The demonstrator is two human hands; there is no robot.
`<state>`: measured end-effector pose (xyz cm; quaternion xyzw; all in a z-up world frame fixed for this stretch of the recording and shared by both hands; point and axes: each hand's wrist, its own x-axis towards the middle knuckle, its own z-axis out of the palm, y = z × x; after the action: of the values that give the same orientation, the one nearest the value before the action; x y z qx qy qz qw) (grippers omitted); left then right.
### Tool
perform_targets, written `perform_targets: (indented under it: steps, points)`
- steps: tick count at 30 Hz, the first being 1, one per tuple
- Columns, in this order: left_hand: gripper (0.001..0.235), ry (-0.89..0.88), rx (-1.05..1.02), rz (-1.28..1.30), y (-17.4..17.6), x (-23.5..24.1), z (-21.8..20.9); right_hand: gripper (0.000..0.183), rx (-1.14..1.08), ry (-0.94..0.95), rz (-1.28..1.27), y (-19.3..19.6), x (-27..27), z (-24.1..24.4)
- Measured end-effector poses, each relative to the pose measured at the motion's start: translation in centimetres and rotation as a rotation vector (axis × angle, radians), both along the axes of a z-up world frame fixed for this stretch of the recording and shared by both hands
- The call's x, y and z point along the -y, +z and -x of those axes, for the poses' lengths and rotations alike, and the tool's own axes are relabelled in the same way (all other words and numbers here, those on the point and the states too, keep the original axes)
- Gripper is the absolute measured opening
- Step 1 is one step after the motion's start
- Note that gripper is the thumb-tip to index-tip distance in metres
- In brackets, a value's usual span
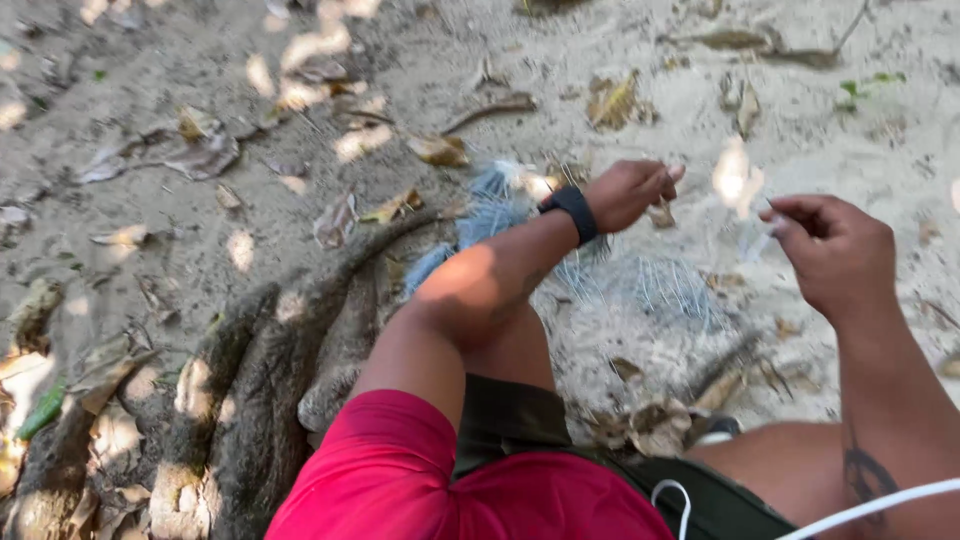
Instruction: Sorting and organizing thin metal wire ties on the ground.
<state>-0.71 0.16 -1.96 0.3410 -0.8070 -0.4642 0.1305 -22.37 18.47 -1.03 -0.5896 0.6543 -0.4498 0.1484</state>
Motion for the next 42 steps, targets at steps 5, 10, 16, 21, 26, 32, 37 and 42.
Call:
perform_targets:
  steps: [5,10,16,21,26,32,37,42]
  points:
    - [0.067,-0.051,-0.149,0.067,-0.1,-0.7,0.0,0.012,-0.060,-0.012,0.105,1.1,-0.6,-1.4]
    - [0.068,-0.075,-0.197,0.063,0.2,-1.2,0.0,0.010,-0.094,-0.053,0.122,1.3,-0.2,-2.0]
    - [0.066,-0.091,-0.247,0.002,0.6,-2.1,0.0,0.007,-0.064,-0.084,0.097,0.3,0.4,-2.4]
    - [0.054,-0.035,-0.491,-0.014,-1.6,-2.3,0.2,0.006,-0.341,-0.094,0.165,-3.2,1.8,-1.7]
    - [0.049,0.147,-0.574,0.164,-0.1,-1.5,0.5,0.046,-0.476,0.239,-0.539,-4.4,2.7,-2.8]
    - [0.031,0.064,-1.021,-0.054,5.4,-3.5,-5.2,0.037,-0.460,0.139,-0.755,-8.9,3.7,0.0]
    - [0.042,0.016,-1.081,-0.179,8.5,-5.3,-8.8,0.044,-0.593,0.109,-0.968,-17.3,5.3,4.0]
    - [0.048,0.106,-1.029,-0.255,9.8,-5.3,-10.9,0.034,-0.167,-0.226,-0.958,-23.4,6.4,2.6]
